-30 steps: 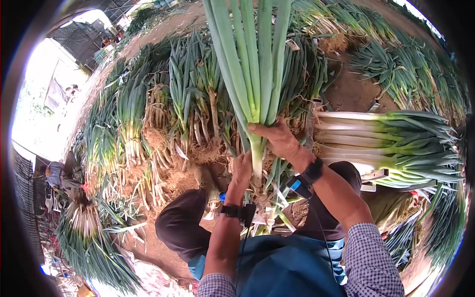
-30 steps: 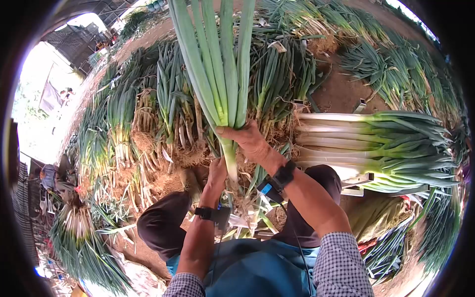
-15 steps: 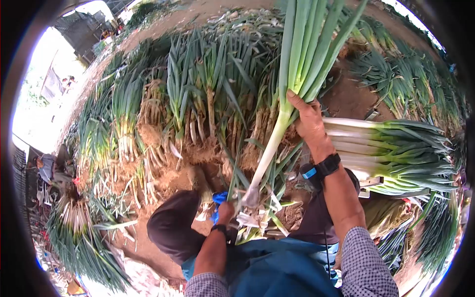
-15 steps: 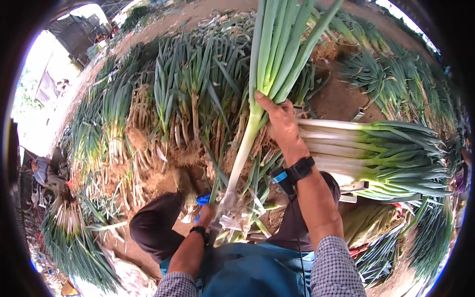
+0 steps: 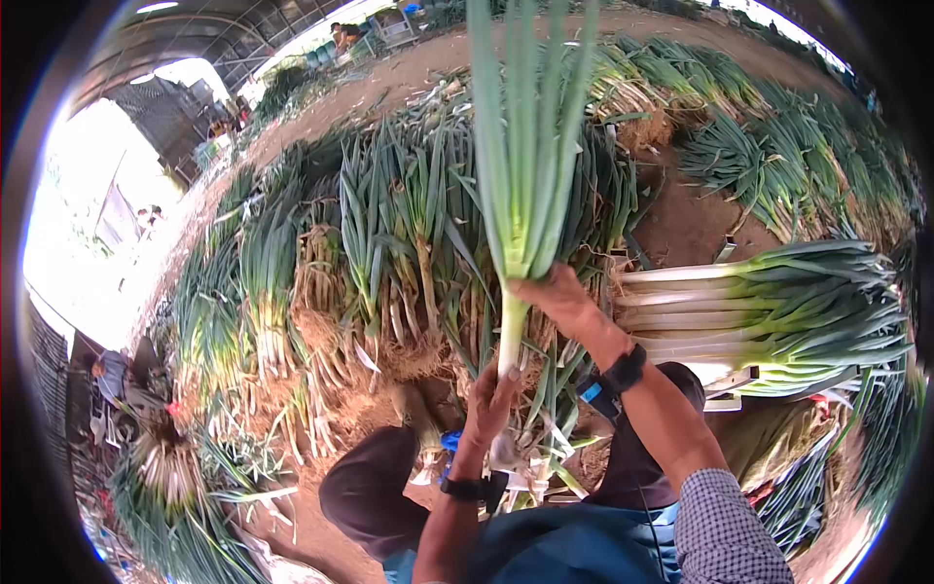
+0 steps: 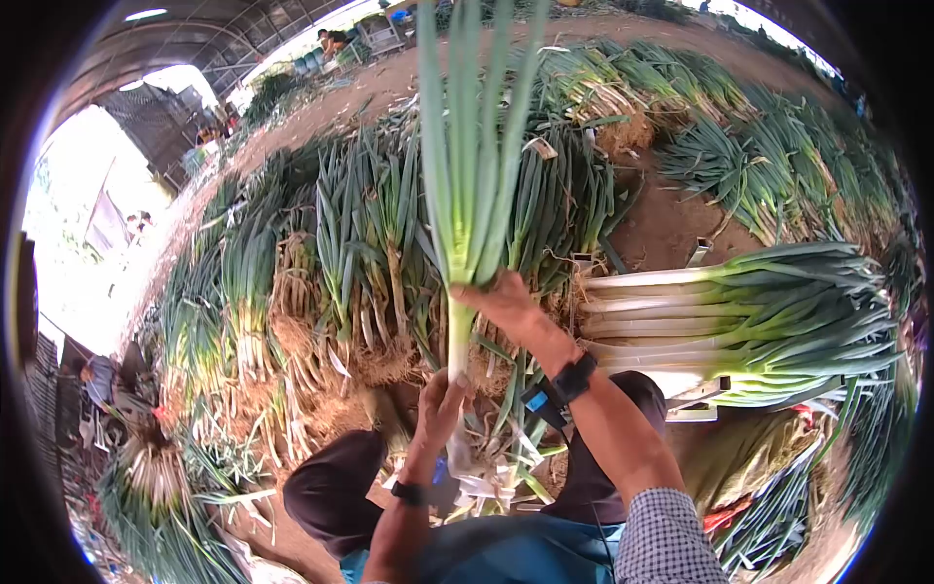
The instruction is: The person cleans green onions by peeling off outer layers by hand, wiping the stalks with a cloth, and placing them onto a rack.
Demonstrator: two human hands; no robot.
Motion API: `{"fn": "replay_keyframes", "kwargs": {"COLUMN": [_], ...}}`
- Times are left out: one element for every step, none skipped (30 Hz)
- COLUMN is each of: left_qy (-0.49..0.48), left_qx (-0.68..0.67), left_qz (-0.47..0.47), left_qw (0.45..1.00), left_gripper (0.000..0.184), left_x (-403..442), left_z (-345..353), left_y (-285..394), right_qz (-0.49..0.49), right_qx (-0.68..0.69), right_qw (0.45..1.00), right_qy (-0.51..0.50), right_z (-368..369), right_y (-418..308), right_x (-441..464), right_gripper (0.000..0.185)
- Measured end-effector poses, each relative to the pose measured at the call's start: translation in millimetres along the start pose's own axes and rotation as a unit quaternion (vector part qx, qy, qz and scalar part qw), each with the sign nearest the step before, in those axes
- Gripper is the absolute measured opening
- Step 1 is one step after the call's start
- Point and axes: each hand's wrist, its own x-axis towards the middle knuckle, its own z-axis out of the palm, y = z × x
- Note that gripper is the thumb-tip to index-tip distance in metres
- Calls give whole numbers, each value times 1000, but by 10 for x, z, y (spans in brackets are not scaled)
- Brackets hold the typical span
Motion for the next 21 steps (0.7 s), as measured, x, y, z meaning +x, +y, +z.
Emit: {"fn": "replay_keyframes", "kwargs": {"left_qy": [9,19,31,33,38,44,49,67,66,66,67,85,104,127,157,187,211,203,175,144,114], "left_qx": [-20,-42,-64,-83,-91,-98,-106,-109,-87,-66,-45,9,63,114,118,123,131,144,98,52,7], "left_qz": [-4,-10,-15,-11,-10,-9,-8,-22,-24,-26,-27,-31,-37,-41,-14,12,36,48,0,-48,-96], "left_qw": [1000,999,997,996,995,994,993,992,994,995,996,996,992,984,980,975,968,967,980,987,989], "left_gripper": [26,26,26,27,27,27,27,27,27,27,27,27,28,30,33,35,39,39,40,40,41], "left_x": [-22,-37,-45,-55,-55,-40,-27,-23,-13,3,25,55,73,99,98,81,58,118,88,64,54], "left_z": [4,4,11,20,21,19,28,52,55,57,55,44,29,7,38,104,141,38,49,64,91], "left_y": [-40,-103,-132,-150,-190,-235,-284,-337,-368,-397,-426,-477,-531,-578,-517,-412,-347,-692,-654,-612,-578], "right_qz": [12,-24,-6,13,31,-17,-49,-81,-112,-194,-202,-209,-214,-264,-253,-241,-225,-191,-175,-159,-143], "right_qx": [-88,-99,-146,-193,-239,-201,-223,-245,-267,-347,-385,-422,-458,-376,-346,-314,-282,-293,-316,-338,-360], "right_qw": [996,995,989,981,971,979,973,964,954,911,896,880,862,887,902,916,930,936,933,926,918], "right_qy": [-18,-18,-11,-6,-4,21,39,59,81,110,86,60,33,47,53,60,70,40,-5,-47,-90], "right_z": [-5,-3,-23,-24,-11,84,137,167,190,234,202,170,163,199,229,250,256,252,277,332,339], "right_y": [4,13,51,88,130,32,42,48,64,179,217,194,182,169,78,-33,-137,-295,-262,-195,-91], "right_x": [-27,-38,-24,6,27,-54,-70,-87,-116,-124,-102,-87,-94,-87,-84,-84,-101,-127,-137,-127,-113], "right_gripper": [47,51,51,51,51,44,43,41,40,35,33,31,30,22,24,26,27,29,30,31,33]}}
